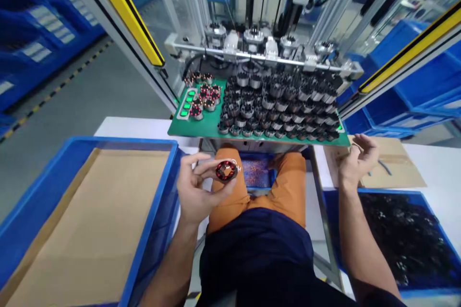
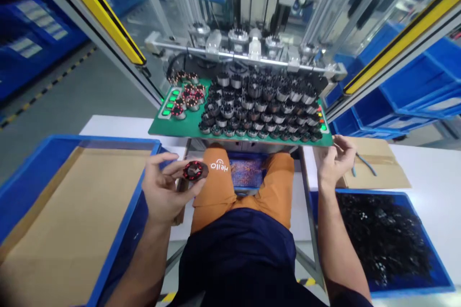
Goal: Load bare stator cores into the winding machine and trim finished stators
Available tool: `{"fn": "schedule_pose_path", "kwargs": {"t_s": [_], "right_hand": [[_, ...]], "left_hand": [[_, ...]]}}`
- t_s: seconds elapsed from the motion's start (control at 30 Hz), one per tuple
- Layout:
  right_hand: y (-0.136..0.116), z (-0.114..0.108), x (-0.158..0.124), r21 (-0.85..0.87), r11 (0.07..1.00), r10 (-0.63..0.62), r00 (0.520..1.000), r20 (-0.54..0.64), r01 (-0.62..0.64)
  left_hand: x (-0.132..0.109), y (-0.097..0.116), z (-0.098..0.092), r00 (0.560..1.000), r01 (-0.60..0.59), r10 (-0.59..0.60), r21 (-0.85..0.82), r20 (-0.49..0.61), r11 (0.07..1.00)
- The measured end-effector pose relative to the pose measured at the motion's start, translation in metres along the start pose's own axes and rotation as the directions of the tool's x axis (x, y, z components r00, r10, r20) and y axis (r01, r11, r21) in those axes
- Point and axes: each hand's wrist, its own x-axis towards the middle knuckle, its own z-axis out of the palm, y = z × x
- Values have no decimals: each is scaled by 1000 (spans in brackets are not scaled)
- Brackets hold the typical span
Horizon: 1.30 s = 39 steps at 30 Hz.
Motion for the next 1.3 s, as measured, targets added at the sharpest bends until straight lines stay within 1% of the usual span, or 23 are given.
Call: {"fn": "schedule_pose_path", "kwargs": {"t_s": [0.03, 0.07, 0.1, 0.13, 0.2, 0.27, 0.33, 0.37, 0.4, 0.43, 0.5, 0.57, 0.63, 0.7, 0.77, 0.8, 0.93, 1.0, 1.03, 1.1, 1.17, 1.23, 1.3], "right_hand": [[-20, -5, -20, 94, 995, 17, 998, 59, -22], [-41, -9, -40, 179, 982, 30, 979, 203, -67], [-62, -13, -57, 251, 957, 34, 918, 395, -144], [-83, -16, -72, 307, 923, 29, 839, 543, -231], [-119, -20, -90, 365, 851, -12, 679, 734, -378], [-144, -20, -95, 374, 781, -68, 528, 847, -500], [-159, -16, -91, 339, 732, -106, 393, 914, -591], [-163, -14, -88, 318, 711, -114, 343, 932, -628], [-165, -11, -85, 302, 688, -116, 310, 944, -660], [-165, -9, -83, 292, 663, -113, 294, 949, -690], [-163, -5, -79, 279, 617, -88, 287, 954, -736], [-160, -4, -76, 261, 597, -42, 296, 954, -759], [-157, -5, -73, 255, 596, 1, 319, 948, -761], [-155, -5, -69, 261, 607, 29, 349, 937, -751], [-153, -4, -65, 257, 625, 49, 366, 929, -737], [-153, -3, -64, 251, 635, 58, 369, 928, -731], [-149, 4, -62, 231, 657, 70, 364, 929, -718], [-145, 6, -62, 228, 664, 77, 368, 927, -712], [-142, 6, -61, 232, 666, 79, 376, 923, -709], [-136, 5, -60, 251, 670, 78, 402, 912, -699], [-130, 3, -58, 268, 677, 73, 425, 902, -685], [-127, 2, -58, 271, 692, 78, 442, 894, -669], [-126, 3, -60, 269, 707, 83, 454, 887, -654]], "left_hand": [[0, 7, 2, 998, -53, 52, 2, 34, 999], [0, 13, 6, 993, -97, 96, 4, 71, 995], [0, 18, 10, 985, -136, 135, 1, 111, 991], [1, 22, 15, 974, -172, 170, 0, 151, 985], [3, 27, 25, 943, -244, 238, -2, 232, 970], [5, 30, 35, 910, -301, 285, 8, 302, 954], [9, 31, 44, 877, -352, 317, 32, 361, 936], [11, 31, 49, 863, -371, 330, 37, 384, 928], [13, 31, 53, 851, -384, 339, 36, 401, 922], [14, 30, 57, 842, -388, 343, 28, 416, 921], [18, 26, 64, 845, -365, 338, -16, 413, 931], [21, 20, 67, 865, -348, 336, -36, 374, 937], [24, 14, 66, 870, -405, 382, 13, 311, 914], [27, 11, 62, 816, -545, 496, 108, 297, 832], [31, 12, 57, 732, -670, 589, 205, 342, 714], [33, 14, 55, 704, -703, 605, 247, 372, 667], [42, 21, 53, 674, -736, 596, 331, 436, 591], [44, 12, 57, 644, -760, 602, 305, 472, 574], [42, 3, 60, 640, -761, 599, 286, 481, 582], [34, -22, 67, 674, -713, 536, 257, 508, 653], [21, -49, 74, 727, -590, 374, 246, 576, 769], [9, -67, 77, 798, -362, 173, 229, 578, 904], [6, -67, 78, 887, -111, 27, 156, 462, 982]]}}
